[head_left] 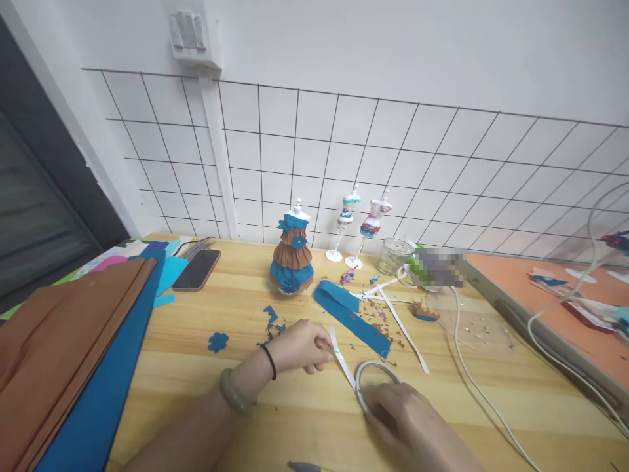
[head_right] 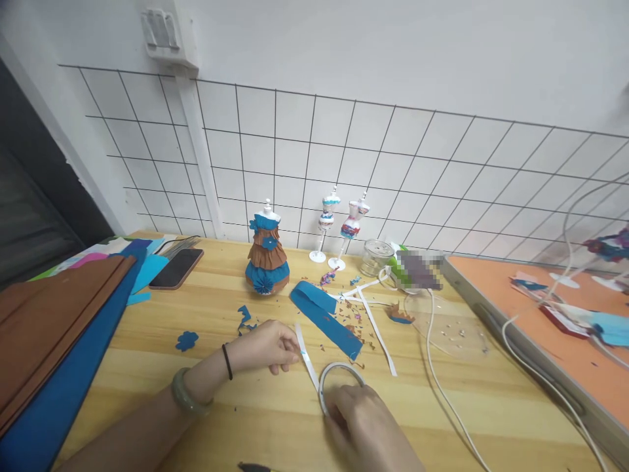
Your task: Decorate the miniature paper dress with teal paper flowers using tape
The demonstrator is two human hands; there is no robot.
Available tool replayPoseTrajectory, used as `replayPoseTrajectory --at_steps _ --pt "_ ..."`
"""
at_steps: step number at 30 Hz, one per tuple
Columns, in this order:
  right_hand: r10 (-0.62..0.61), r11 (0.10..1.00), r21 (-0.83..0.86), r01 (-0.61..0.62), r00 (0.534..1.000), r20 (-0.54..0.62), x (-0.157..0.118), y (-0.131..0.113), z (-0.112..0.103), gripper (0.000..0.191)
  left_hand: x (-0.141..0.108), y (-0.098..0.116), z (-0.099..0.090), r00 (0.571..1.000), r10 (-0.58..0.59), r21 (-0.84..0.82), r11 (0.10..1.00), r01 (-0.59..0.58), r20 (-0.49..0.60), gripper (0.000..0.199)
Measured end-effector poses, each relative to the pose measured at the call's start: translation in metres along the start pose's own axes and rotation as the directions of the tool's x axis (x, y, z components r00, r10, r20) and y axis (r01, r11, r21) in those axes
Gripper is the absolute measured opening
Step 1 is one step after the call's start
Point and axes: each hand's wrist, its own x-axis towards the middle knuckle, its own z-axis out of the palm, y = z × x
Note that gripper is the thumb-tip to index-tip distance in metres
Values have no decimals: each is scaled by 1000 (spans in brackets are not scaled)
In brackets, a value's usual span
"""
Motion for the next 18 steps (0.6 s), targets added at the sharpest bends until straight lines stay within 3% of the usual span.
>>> replayPoseTrajectory --at_steps 4,7,13,18 --pt "40 999 3 -40 999 17 -1 -1 -4 20 -2 5 3 1000 15 34 999 -15 8 21" --pt "61 993 98 -62 998 13 0 1 -9 16 -4 12 6 997 66 44 997 -67 31 21" --pt "130 922 383 -50 974 -186 2 5 -13 16 -12 26 18 978 197 65 977 -202 71 17" --pt "119 888 458 27 951 -287 1 7 -6 19 -17 30 28 959 253 84 961 -264 127 13"
